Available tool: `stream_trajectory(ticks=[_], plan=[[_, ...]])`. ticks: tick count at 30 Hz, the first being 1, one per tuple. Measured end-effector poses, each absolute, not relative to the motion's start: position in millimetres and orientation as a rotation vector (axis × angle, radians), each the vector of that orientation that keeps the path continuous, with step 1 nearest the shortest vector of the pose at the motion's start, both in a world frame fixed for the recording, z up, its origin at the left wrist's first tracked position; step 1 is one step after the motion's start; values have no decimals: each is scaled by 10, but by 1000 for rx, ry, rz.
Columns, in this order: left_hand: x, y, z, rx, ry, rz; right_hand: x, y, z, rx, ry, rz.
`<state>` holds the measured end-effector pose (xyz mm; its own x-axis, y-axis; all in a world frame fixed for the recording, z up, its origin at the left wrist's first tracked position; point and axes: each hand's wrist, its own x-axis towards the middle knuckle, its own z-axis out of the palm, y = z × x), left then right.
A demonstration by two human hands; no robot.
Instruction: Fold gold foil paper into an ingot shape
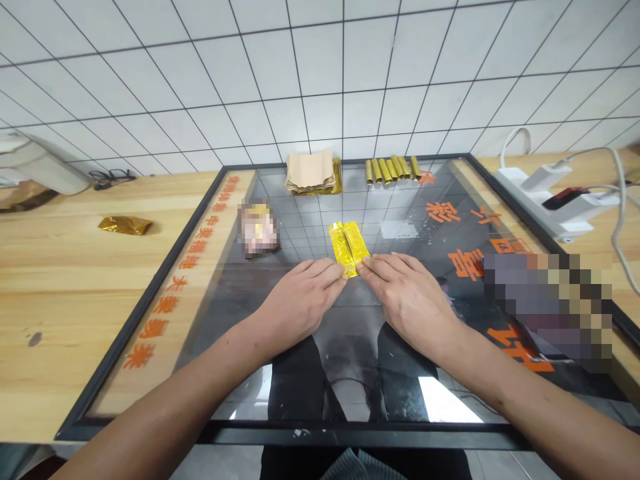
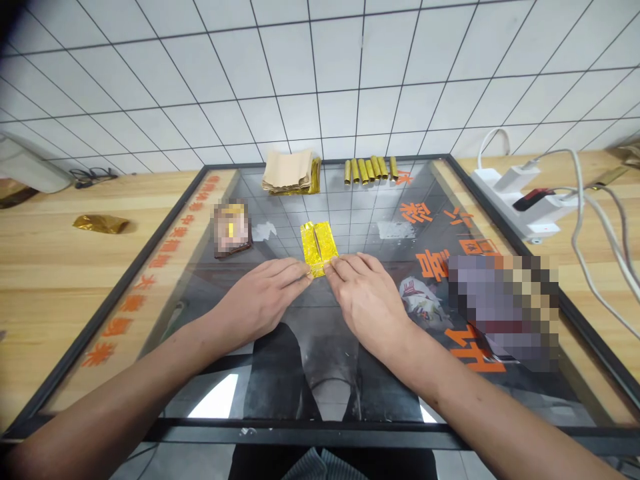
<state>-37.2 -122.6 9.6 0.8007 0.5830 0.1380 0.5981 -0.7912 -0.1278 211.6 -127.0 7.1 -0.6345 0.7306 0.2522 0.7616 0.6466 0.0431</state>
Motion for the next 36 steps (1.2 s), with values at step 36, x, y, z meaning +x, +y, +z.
stream_trajectory(ticks=[36], plan=[[-149,-1287,81,-2691,-1067,-18,2088,-1353,47,-1345,-2663,-264]])
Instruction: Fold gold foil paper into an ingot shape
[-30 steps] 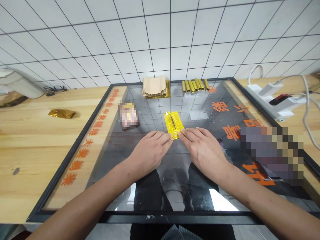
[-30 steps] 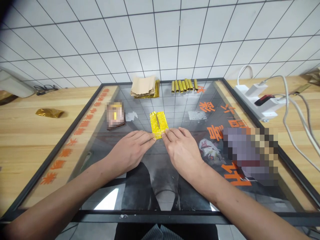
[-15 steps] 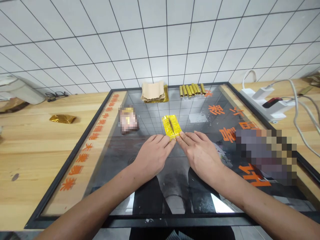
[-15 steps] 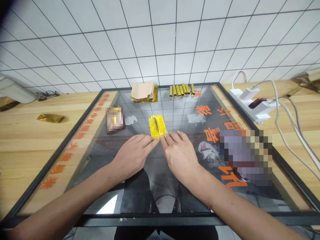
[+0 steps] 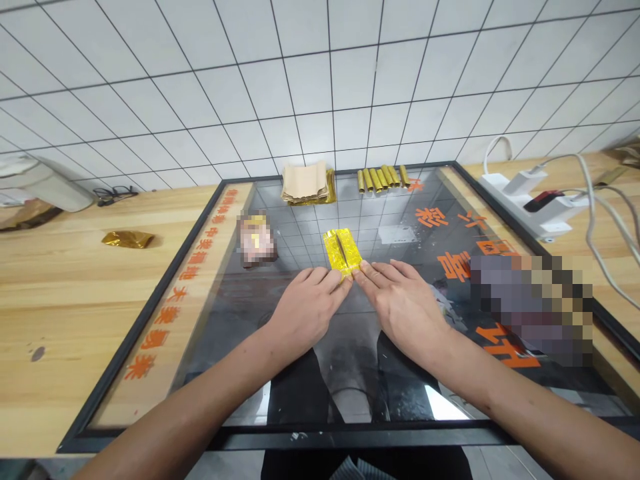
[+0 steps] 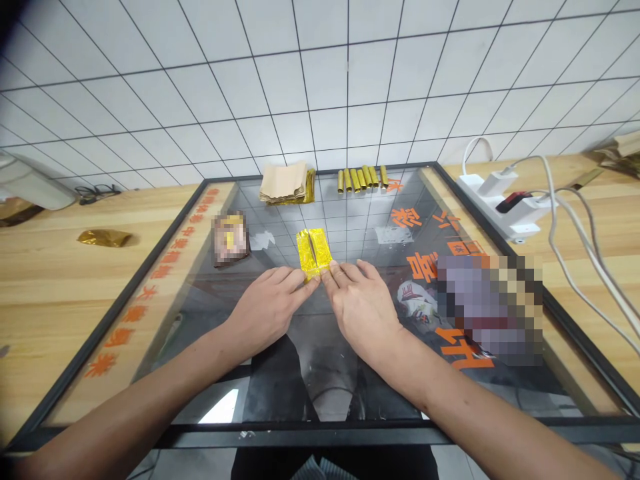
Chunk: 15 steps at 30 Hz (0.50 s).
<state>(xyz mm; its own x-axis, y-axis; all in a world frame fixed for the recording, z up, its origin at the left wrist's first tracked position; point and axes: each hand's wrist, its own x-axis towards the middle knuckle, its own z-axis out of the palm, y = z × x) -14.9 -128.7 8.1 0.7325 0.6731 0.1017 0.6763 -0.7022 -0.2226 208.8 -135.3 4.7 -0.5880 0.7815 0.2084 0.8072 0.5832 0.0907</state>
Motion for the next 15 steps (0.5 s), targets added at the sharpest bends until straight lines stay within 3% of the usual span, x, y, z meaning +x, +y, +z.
stream_trajectory(ticks=[15], plan=[[-282,-1292,74,-2778,-1104,-79,2105,-1328,57,-1333,-2667,-229]])
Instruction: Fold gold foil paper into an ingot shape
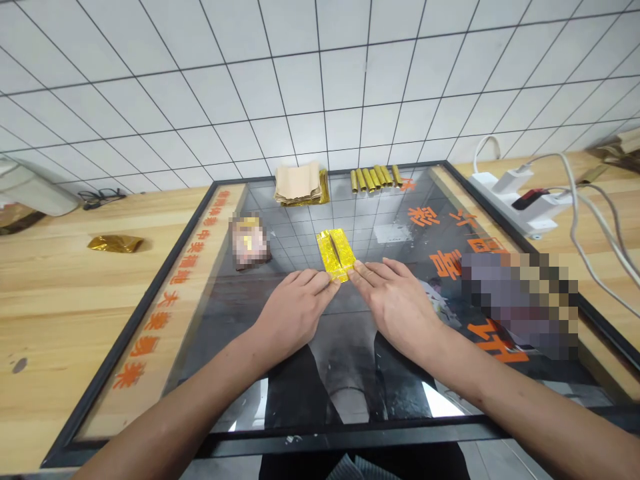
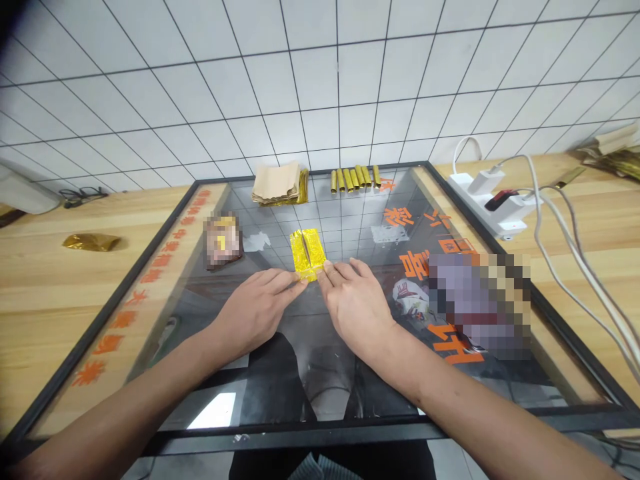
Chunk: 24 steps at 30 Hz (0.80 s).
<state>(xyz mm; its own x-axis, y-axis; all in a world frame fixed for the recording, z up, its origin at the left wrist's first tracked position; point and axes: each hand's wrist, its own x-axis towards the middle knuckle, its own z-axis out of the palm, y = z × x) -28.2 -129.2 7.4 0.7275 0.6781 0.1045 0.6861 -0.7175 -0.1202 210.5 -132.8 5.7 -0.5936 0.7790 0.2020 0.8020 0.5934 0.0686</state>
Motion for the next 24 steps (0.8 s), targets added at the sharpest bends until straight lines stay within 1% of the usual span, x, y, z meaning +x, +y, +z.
stream_trajectory(ticks=[6,11,15,24], plan=[[-239,-1318,79,-2751,-1097,-99,2118,-1316,49,-1335,-2643,-195],[-295,-1289,64,-2799,-1105,-290,2109,-1314,71,-1347,-2649,-194],[-340,-1261,61,-2831,-1110,-377,2115,-1308,71,-1341,-2662,-197],[-357,-1258,40,-2828,-1107,-354,2150,-1296,15,-1279,-2622,-246]])
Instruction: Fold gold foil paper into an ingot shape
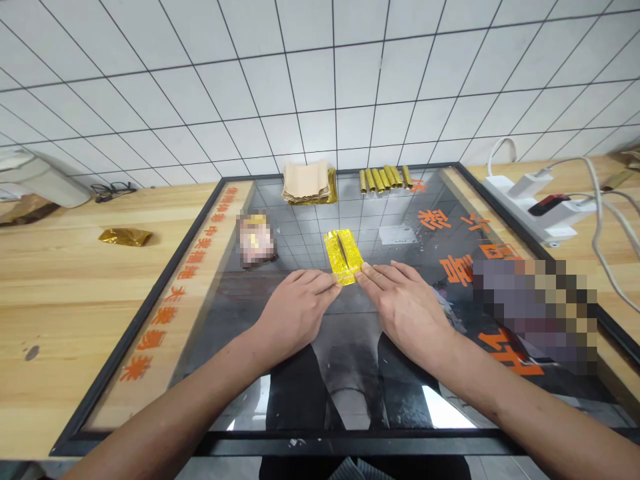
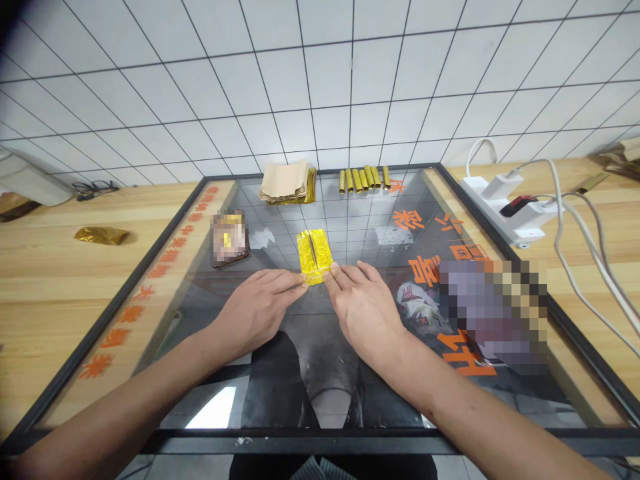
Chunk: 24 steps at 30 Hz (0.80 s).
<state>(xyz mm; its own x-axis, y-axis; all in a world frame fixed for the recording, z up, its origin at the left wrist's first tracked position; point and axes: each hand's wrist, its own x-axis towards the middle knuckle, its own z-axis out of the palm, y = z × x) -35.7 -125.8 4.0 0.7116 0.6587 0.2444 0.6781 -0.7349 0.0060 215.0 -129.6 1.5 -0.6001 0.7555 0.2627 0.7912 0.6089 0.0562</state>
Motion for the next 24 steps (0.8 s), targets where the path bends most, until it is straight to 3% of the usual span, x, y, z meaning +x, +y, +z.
stream_trajectory(ticks=[24], plan=[[-123,-1297,43,-2811,-937,-147,2154,-1263,89,-1312,-2609,-93]])
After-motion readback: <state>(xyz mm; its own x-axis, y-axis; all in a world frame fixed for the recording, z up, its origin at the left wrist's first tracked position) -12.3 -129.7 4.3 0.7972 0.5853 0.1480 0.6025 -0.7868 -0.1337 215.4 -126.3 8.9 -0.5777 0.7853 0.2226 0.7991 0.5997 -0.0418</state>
